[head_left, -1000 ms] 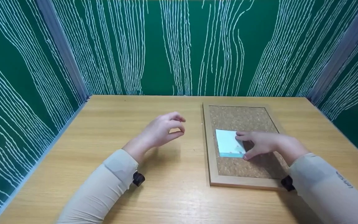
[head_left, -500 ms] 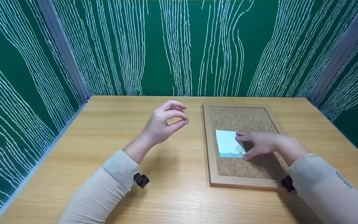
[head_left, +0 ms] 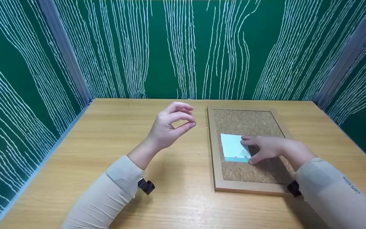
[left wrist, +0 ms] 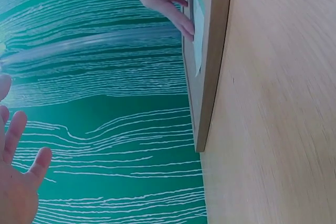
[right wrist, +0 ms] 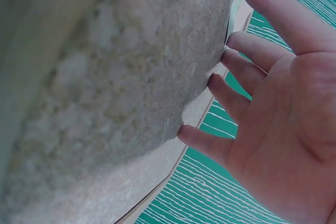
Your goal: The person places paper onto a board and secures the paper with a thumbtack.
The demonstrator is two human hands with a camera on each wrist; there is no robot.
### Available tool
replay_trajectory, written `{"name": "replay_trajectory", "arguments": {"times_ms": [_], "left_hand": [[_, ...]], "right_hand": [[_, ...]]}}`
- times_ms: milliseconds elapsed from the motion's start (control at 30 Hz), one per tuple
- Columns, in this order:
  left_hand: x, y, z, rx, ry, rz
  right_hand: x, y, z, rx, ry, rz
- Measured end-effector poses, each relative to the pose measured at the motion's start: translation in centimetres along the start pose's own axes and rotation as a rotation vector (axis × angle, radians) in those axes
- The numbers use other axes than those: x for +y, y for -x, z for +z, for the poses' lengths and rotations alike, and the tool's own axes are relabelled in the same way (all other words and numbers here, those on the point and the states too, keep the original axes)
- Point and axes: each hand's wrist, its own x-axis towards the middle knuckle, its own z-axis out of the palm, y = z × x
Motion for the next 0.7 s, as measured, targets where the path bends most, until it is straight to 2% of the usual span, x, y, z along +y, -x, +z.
{"name": "replay_trajectory", "arguments": {"times_ms": [233, 433, 700], "left_hand": [[-0.2, -0.1, 0.4, -0.011, -0.001, -0.023], [-0.8, -0.2, 1.6, -0.017, 0.000, -0.071], [-2.0, -0.3, 3.6, -0.033, -0.003, -0.195]], "right_hand": [[0.2, 0.1, -0.1, 0.003, -0.005, -0.001], [0.2, 0.2, -0.1, 0.008, -0.013, 0.020], [0.2, 0.1, 0.0, 0.009, -0.002, 0.017]]}}
